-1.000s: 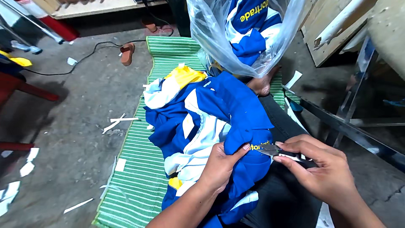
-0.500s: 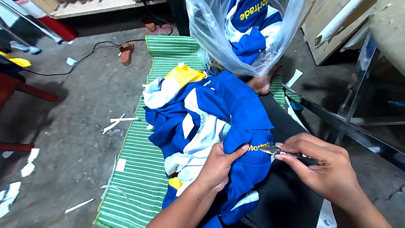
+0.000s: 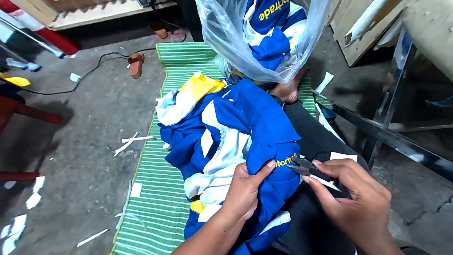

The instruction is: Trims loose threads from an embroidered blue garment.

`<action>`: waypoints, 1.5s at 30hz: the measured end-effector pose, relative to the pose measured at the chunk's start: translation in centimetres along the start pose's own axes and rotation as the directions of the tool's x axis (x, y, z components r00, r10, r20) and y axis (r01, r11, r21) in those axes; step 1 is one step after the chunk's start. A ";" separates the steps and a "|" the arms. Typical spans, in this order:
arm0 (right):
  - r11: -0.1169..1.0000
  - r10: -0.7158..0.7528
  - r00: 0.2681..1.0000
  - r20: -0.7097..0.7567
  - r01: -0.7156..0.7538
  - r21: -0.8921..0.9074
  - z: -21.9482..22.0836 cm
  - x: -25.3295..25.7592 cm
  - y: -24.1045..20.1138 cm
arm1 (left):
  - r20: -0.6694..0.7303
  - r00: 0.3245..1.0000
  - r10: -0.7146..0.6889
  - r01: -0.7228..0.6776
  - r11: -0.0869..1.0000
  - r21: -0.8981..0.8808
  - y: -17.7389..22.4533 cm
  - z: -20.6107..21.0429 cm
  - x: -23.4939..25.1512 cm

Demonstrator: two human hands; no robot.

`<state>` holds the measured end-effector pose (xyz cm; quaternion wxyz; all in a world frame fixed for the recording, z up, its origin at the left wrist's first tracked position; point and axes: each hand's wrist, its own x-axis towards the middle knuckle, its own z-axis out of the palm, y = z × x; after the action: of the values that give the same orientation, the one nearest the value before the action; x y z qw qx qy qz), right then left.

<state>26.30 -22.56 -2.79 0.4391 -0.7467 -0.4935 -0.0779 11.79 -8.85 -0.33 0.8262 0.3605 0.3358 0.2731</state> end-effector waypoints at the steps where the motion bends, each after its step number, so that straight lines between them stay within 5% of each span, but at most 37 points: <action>1: 1.000 0.000 1.000 -0.001 0.000 -0.011 0.0 0.0 -0.1 | -0.001 1.000 0.002 -0.002 1.000 0.003 0.0 0.0 0.0; 26: 1.000 -0.010 1.000 -0.015 0.009 -0.026 0.3 0.0 0.0 | -0.022 0.999 0.029 -0.029 1.000 0.008 -0.1 0.0 0.0; 32: 0.993 0.033 0.999 -0.018 -0.031 0.112 0.9 0.0 0.4 | -0.019 0.999 -0.028 0.028 0.999 -0.026 0.1 -0.1 0.0; 45: 1.000 -0.005 1.000 -0.025 0.005 -0.001 0.6 0.0 0.2 | -0.024 1.000 0.015 -0.015 1.000 -0.013 -0.1 -0.1 0.0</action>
<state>26.23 -22.21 -3.24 0.4446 -0.7446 -0.4899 -0.0886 11.80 -8.86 -0.47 0.8224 0.3545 0.3410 0.2858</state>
